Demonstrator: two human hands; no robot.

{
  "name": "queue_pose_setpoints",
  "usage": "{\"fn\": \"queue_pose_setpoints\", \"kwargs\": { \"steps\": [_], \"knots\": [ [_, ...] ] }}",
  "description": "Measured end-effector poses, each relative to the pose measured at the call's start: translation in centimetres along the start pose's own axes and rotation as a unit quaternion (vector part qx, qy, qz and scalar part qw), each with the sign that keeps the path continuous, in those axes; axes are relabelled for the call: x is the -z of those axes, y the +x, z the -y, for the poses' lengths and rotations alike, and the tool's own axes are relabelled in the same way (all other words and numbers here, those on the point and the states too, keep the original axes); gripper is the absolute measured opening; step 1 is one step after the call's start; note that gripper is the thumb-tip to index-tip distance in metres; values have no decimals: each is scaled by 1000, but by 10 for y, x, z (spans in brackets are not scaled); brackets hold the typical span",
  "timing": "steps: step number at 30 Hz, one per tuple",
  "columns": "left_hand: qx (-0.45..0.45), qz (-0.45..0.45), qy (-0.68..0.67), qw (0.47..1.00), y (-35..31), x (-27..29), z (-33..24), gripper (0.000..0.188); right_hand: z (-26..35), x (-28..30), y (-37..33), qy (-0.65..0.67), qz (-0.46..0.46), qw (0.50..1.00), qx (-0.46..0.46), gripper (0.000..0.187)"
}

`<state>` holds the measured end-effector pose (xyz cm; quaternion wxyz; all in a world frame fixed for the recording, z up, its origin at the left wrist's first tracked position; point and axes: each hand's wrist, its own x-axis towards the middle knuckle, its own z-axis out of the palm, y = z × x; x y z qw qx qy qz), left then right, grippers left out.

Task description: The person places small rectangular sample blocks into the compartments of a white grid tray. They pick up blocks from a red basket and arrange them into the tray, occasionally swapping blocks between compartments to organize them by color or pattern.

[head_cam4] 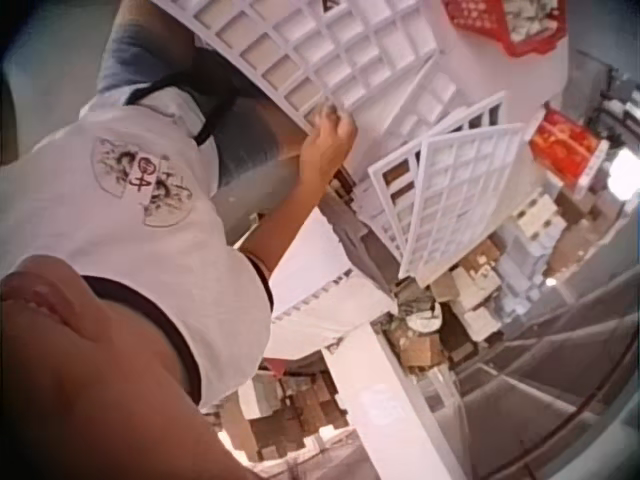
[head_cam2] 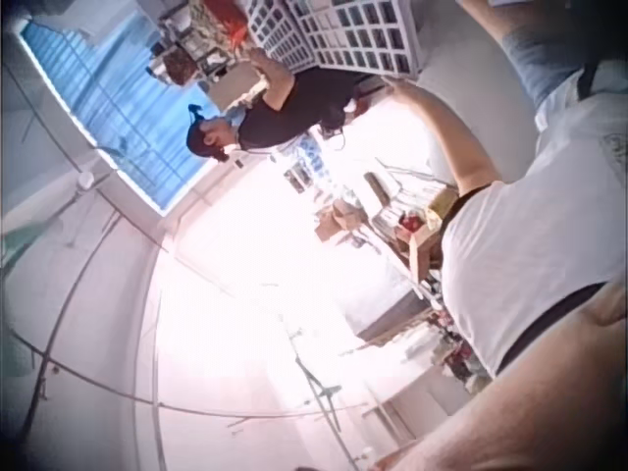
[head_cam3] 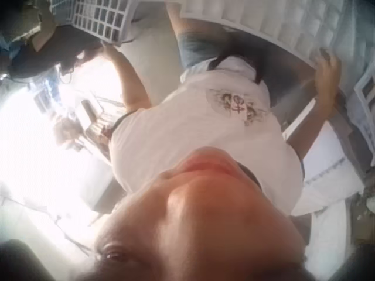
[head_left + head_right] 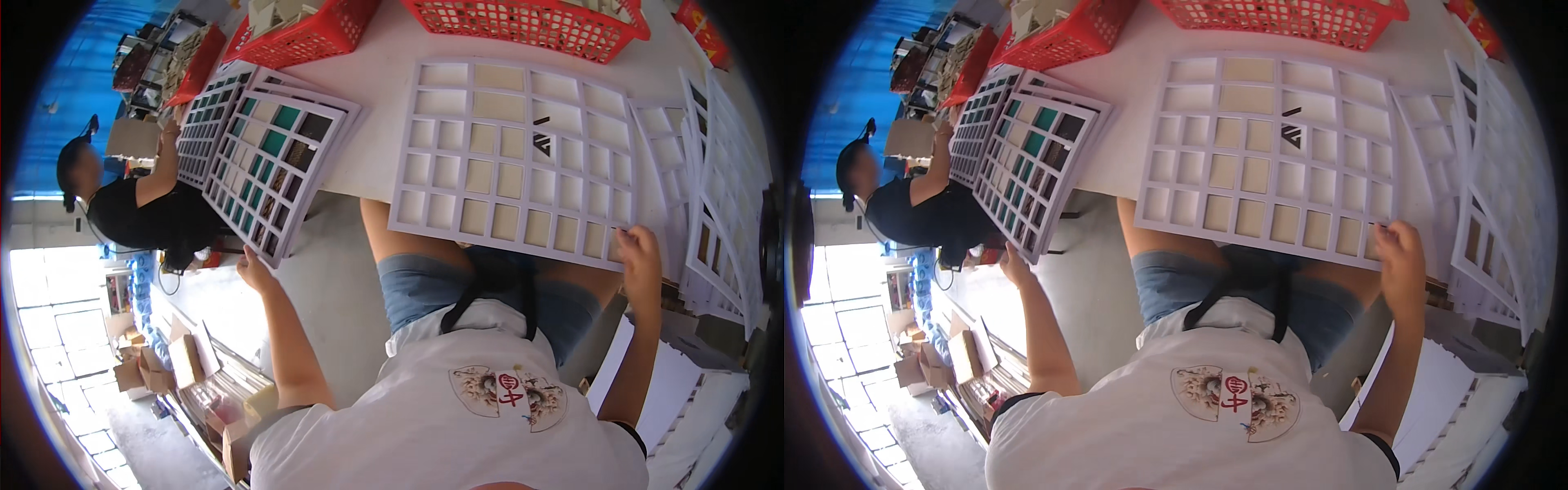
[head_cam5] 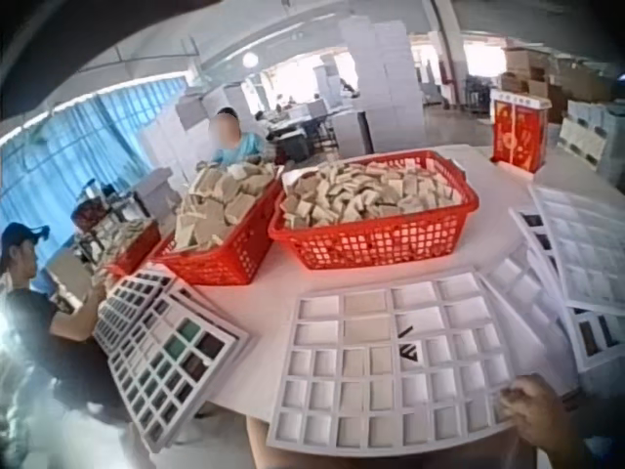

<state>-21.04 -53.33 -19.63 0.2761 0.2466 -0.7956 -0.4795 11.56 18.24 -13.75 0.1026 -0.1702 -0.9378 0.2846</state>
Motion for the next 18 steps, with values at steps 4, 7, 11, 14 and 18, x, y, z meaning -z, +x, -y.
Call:
{"fn": "queue_pose_setpoints", "kwargs": {
  "steps": [4,7,11,14,18],
  "knots": [
    [163,106,22,981,-24,-4,-8,44,39,5,-13,-246,1,967,61,42],
    [113,136,123,976,-31,-6,-48,41,60,-8,2,-181,-70,977,90,43],
    [110,139,106,978,-46,14,-99,34,133,-63,56,153,-44,978,134,33],
    [325,263,-267,868,-81,25,-129,25,211,-104,77,432,182,883,38,36],
    [336,416,-374,758,-198,9,-132,14,265,-159,94,602,232,760,-82,63]
  ]
}}
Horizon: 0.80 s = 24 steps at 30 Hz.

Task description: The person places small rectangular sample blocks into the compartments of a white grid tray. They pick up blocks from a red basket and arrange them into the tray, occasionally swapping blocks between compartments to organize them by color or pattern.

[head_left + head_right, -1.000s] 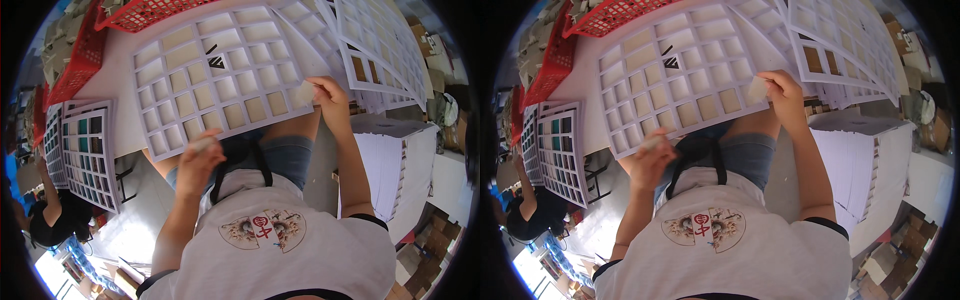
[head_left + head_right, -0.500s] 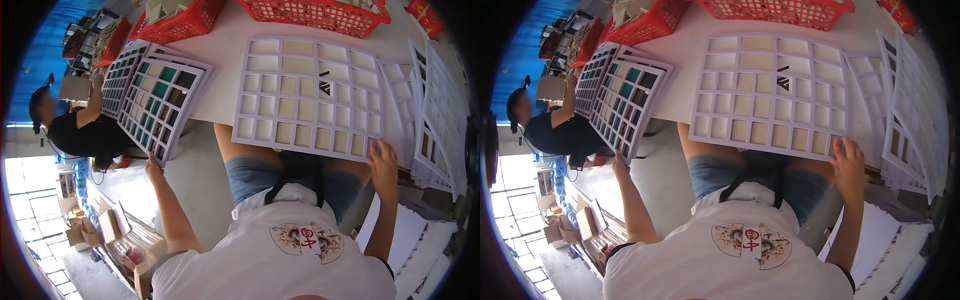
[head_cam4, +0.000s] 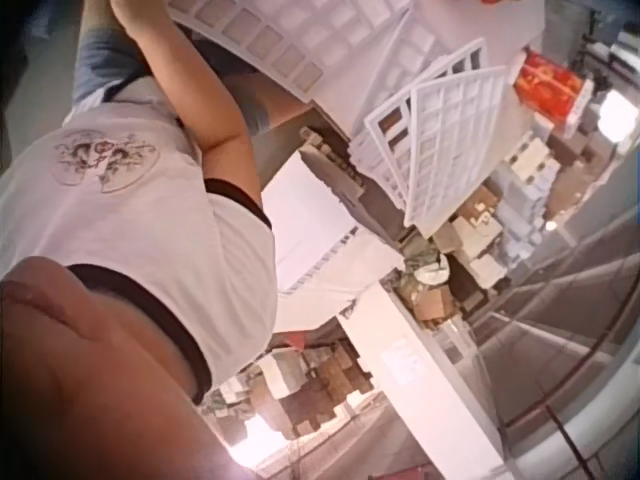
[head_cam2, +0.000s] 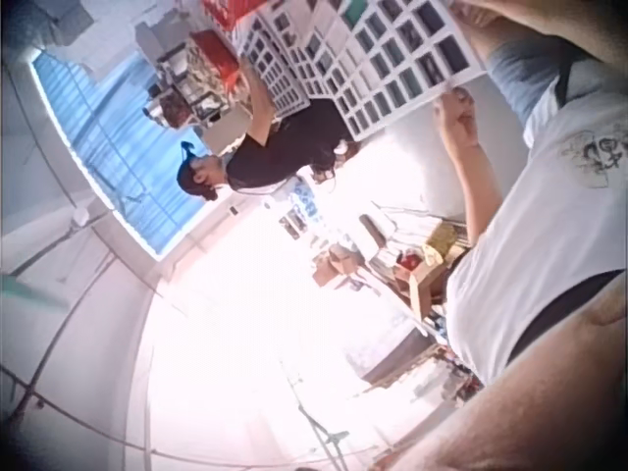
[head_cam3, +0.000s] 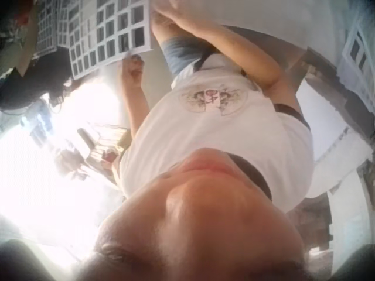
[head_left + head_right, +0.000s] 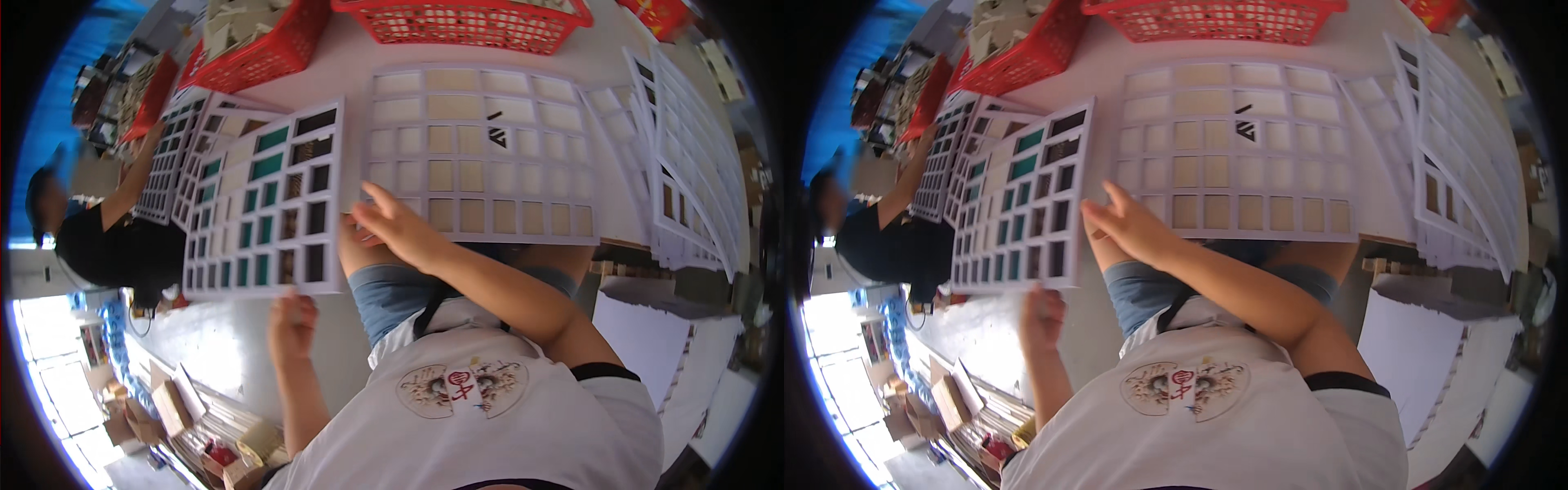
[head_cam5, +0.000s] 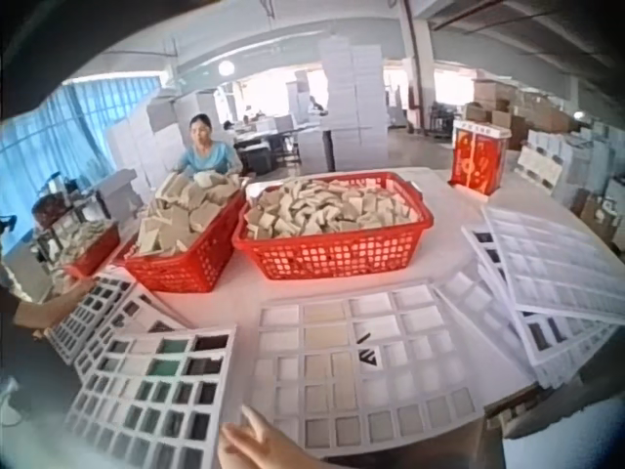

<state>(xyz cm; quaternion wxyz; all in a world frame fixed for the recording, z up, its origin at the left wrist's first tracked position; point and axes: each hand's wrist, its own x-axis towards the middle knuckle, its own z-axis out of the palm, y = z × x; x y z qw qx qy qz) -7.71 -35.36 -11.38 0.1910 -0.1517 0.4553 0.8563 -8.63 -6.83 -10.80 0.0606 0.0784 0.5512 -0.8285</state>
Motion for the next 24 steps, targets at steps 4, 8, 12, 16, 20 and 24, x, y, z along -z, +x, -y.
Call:
{"fn": "queue_pose_setpoints", "kwargs": {
  "steps": [4,8,12,16,20,24],
  "knots": [
    [95,82,195,973,-19,-69,56,19,-9,24,-16,47,-68,991,100,68],
    [210,338,345,850,-23,-108,43,29,24,119,-77,45,-141,973,177,62],
    [219,401,232,859,-7,-133,21,32,48,210,-160,26,-248,953,174,60],
    [145,325,188,915,42,-157,-1,25,43,278,-196,-178,-372,906,97,46],
    [-97,284,347,888,134,-198,-17,14,69,255,-162,-630,-497,590,95,34],
    [-258,296,331,858,242,-295,-41,15,141,206,-33,-575,-405,651,286,32]
  ]
}}
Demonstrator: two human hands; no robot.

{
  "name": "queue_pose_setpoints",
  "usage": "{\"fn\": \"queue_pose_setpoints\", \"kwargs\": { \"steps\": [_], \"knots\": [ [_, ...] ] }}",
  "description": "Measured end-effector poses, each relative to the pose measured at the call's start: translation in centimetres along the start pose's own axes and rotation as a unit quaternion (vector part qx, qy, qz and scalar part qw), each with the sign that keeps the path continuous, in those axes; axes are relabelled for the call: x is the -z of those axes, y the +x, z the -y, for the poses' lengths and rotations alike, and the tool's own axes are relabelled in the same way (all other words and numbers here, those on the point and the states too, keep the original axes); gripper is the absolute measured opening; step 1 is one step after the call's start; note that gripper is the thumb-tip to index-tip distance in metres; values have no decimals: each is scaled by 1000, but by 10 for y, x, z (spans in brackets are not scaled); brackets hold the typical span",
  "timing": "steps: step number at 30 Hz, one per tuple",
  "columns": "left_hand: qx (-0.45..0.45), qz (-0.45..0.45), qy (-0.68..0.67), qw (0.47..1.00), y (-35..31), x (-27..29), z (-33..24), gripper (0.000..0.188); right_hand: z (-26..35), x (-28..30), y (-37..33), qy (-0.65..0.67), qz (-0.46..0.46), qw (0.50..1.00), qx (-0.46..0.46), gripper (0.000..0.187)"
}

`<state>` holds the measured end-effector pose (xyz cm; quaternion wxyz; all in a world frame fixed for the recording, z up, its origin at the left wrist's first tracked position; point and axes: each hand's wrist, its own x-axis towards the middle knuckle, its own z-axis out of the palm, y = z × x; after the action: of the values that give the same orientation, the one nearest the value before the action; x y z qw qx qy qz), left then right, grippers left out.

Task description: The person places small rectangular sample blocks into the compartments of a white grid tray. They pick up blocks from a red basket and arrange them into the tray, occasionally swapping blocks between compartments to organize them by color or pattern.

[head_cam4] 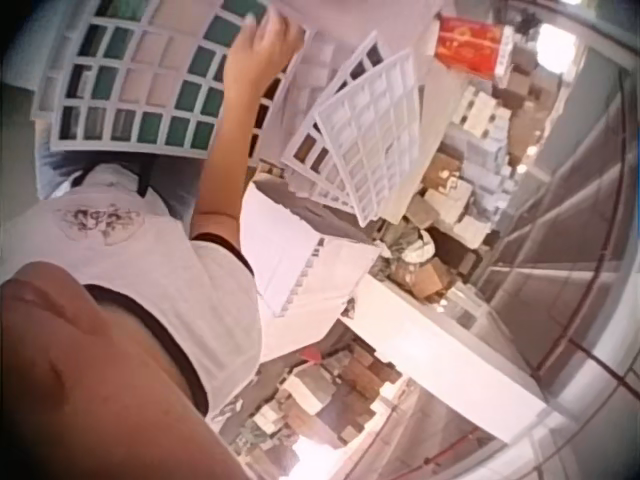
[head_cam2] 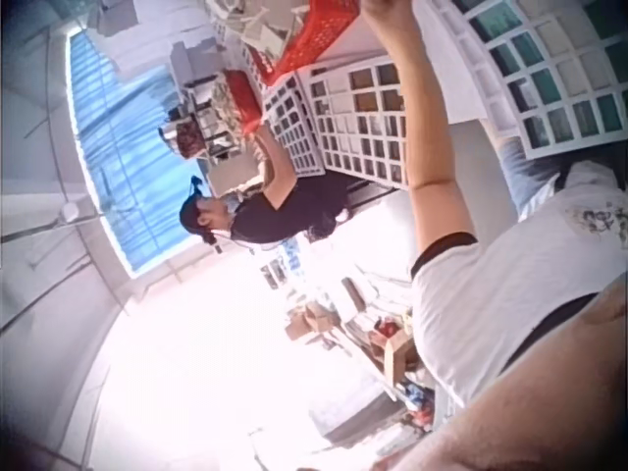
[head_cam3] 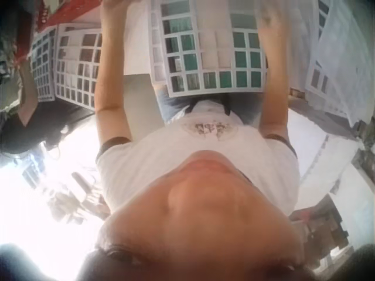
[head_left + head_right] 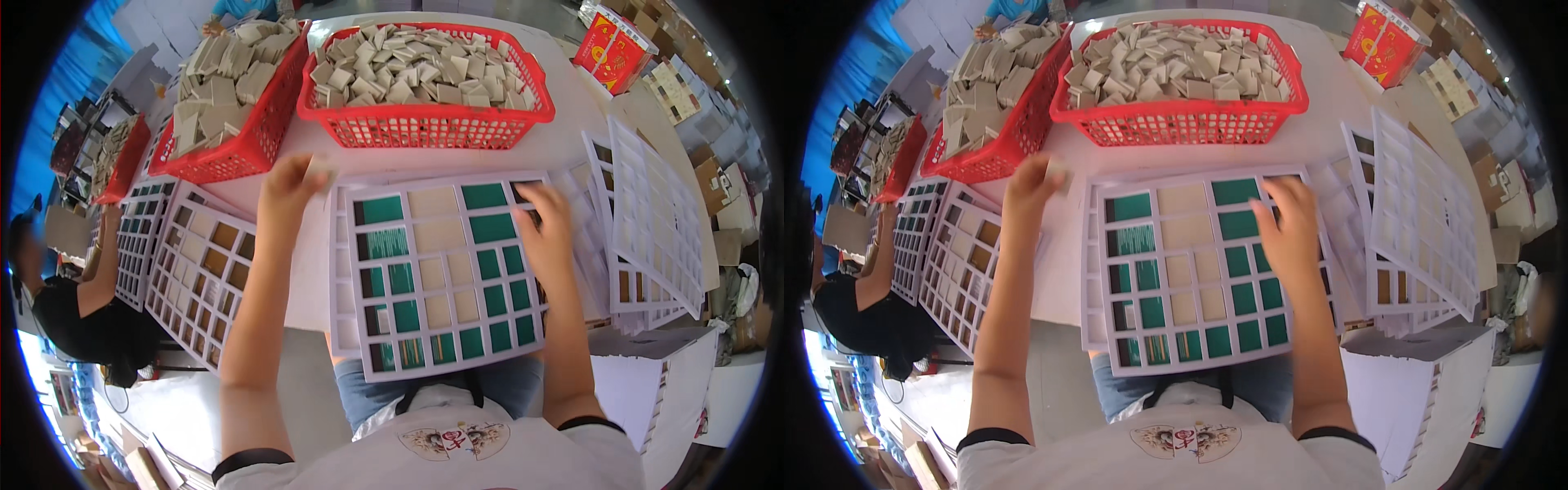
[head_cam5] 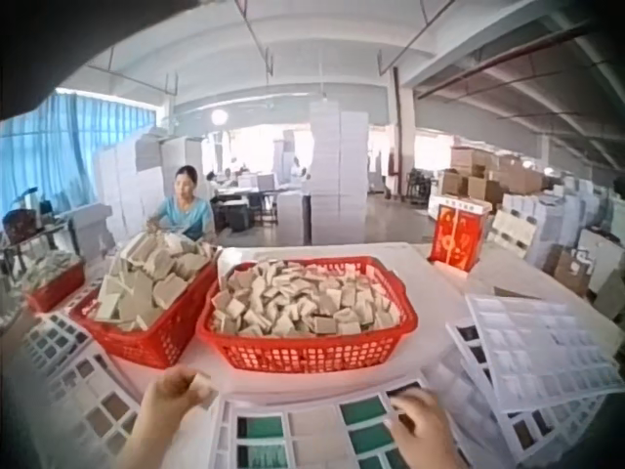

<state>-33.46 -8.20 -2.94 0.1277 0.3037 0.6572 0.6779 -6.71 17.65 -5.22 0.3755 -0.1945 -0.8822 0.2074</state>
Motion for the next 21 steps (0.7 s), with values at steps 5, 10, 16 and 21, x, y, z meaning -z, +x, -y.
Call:
{"fn": "queue_pose_setpoints", "kwargs": {
  "steps": [5,10,16,21],
  "knots": [
    [-311,128,340,878,184,-24,14,19,-6,-123,177,54,-15,998,35,38],
    [-58,386,437,810,280,-46,51,30,-11,-191,273,-46,177,973,-138,50],
    [-216,271,550,760,243,-52,55,60,-12,-227,260,-133,196,971,-39,50],
    [-248,252,524,775,249,-42,51,60,-11,-213,262,-19,146,989,-29,46]
  ]
}}
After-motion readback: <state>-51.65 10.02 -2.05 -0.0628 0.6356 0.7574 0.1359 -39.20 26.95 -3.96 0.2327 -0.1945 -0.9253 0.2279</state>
